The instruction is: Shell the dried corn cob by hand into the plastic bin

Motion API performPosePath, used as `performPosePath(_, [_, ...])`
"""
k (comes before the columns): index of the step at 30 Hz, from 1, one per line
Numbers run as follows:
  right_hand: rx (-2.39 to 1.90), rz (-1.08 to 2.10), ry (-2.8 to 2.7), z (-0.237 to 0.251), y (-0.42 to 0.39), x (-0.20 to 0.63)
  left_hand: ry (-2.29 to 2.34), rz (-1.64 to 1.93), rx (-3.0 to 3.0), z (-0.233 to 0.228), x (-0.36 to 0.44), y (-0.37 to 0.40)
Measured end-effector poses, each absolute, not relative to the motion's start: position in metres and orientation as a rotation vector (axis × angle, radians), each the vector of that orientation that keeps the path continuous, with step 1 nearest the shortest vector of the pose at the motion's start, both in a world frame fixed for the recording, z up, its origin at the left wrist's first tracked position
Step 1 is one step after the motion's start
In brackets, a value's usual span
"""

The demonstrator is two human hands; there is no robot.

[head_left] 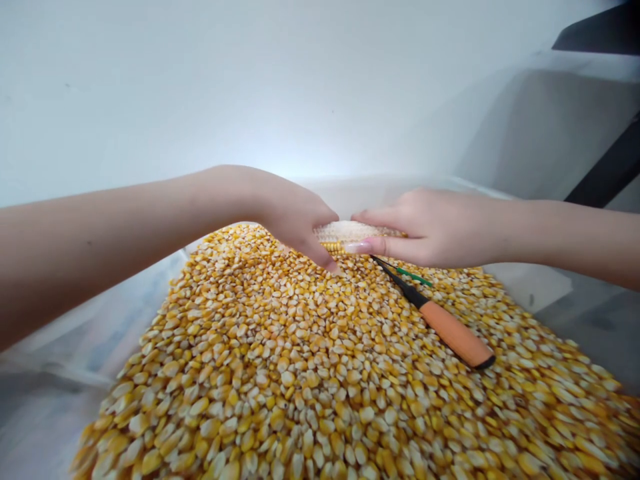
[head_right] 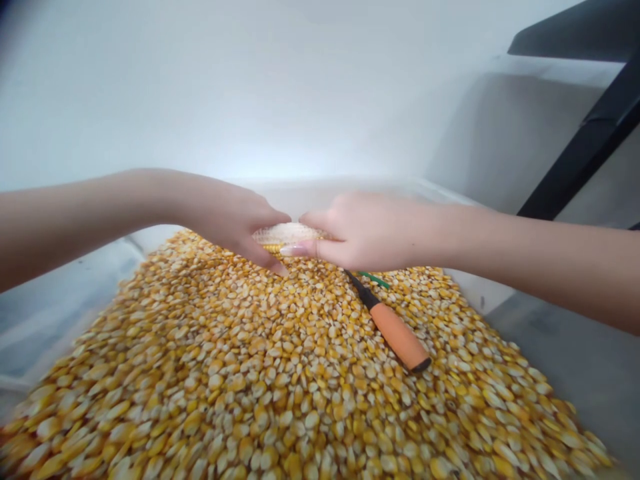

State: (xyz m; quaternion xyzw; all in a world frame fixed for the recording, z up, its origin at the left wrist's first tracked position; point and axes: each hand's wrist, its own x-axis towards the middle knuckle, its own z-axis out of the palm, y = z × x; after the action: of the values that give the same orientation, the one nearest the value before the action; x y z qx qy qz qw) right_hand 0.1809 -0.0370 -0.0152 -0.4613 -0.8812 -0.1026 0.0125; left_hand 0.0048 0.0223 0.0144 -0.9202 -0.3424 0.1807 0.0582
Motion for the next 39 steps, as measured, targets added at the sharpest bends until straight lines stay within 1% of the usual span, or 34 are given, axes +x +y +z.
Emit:
performPosePath(5, [-1.417,-0.275,-2.756,-0.015,-0.038,0.179,-0.985,0.588,-2.818,0.015,0.006,0.021])
performPosePath(14, [-1.477,-0.312,-2.668,-0.017,-0.038,0.176,-0.980,0.564,-2.788,0.015,0.004,0.025])
performPosePath(20, [-1.328,-0.106,-2.693,-0.015,-0.032,0.182,-1.042,0.570,-2.794,0.015,0.004,0.027])
performPosePath(26, [-1.273,-0.111,-2.758,-0.021,-0.034,0.185,-1.118,0.602,-2.819,0.016,0.002,0.030])
performPosePath(32, [-1.281,-0.031,-2.777,-0.019,-0.035,0.183,-1.088,0.667,-2.832,0.016,0.003,0.026])
performPosePath(39, [-1.220,0.068,-2.743,-0.019,-0.032,0.184,-1.155,0.661,-2.800,0.016,0.000,0.029])
